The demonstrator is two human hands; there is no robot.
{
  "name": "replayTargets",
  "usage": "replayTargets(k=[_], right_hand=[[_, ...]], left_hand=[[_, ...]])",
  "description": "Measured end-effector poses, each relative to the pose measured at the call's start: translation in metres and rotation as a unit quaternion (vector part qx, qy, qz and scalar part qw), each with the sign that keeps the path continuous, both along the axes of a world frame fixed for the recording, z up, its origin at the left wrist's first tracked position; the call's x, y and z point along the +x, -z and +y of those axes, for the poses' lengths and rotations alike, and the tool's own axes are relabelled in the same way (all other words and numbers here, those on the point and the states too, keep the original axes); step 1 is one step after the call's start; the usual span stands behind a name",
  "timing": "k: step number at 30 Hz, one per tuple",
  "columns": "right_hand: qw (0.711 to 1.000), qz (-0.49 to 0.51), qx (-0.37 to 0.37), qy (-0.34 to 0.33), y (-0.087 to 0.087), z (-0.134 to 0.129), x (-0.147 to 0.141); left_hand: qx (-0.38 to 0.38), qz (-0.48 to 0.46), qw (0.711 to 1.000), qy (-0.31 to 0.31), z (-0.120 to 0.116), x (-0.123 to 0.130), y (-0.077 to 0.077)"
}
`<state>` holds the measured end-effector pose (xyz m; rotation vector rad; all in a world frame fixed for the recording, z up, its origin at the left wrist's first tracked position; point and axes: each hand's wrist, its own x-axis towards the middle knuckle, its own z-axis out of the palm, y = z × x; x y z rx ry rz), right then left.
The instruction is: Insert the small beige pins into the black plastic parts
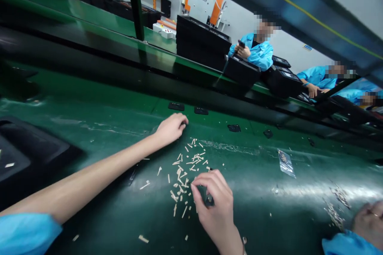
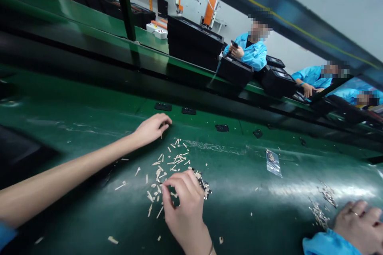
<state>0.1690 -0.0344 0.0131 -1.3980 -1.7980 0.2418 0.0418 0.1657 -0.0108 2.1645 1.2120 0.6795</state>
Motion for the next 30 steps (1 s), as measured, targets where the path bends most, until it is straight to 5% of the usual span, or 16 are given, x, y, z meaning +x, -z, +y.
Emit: replayTargets(k=[6, 13, 16, 20, 21, 23, 25, 27, 30], right_hand=[[0.999, -0.027, -0.006, 0.017, 0.007, 0.001, 0.001], [0.999, -0.032, -0.012, 0.020, 0.013, 0.001, 0.000], [0.999, -0.002, 0.002, 0.035, 0.012, 0.002, 0.000], [0.988, 0.119, -0.010, 0.099, 0.010, 0.006, 0.001], [0.979, 0.167, -0.032, 0.113, 0.010, 0.008, 0.001], [0.949, 0.274, -0.087, 0.128, 0.012, 0.010, 0.001], [0.914, 0.364, -0.129, 0.124, 0.014, 0.012, -0.001], [0.890, 0.412, -0.156, 0.113, 0.015, 0.012, -0.003], [0.880, 0.426, -0.178, 0.108, 0.015, 0.010, -0.009]], left_hand=[[0.022, 0.027, 0.990, -0.139, 0.084, 0.019, 0.013], [-0.061, -0.024, 0.987, -0.147, 0.108, -0.001, 0.020], [-0.086, -0.097, 0.982, -0.135, 0.083, -0.004, 0.013], [-0.152, -0.194, 0.966, -0.072, 0.001, -0.006, 0.004], [-0.183, -0.225, 0.956, -0.046, -0.023, -0.008, 0.003], [-0.329, -0.365, 0.871, 0.011, -0.068, -0.014, 0.001], [-0.394, -0.419, 0.817, 0.035, -0.102, -0.020, -0.001], [-0.410, -0.436, 0.800, 0.040, -0.123, -0.025, -0.003], [-0.383, -0.434, 0.814, 0.044, -0.139, -0.026, -0.004]])
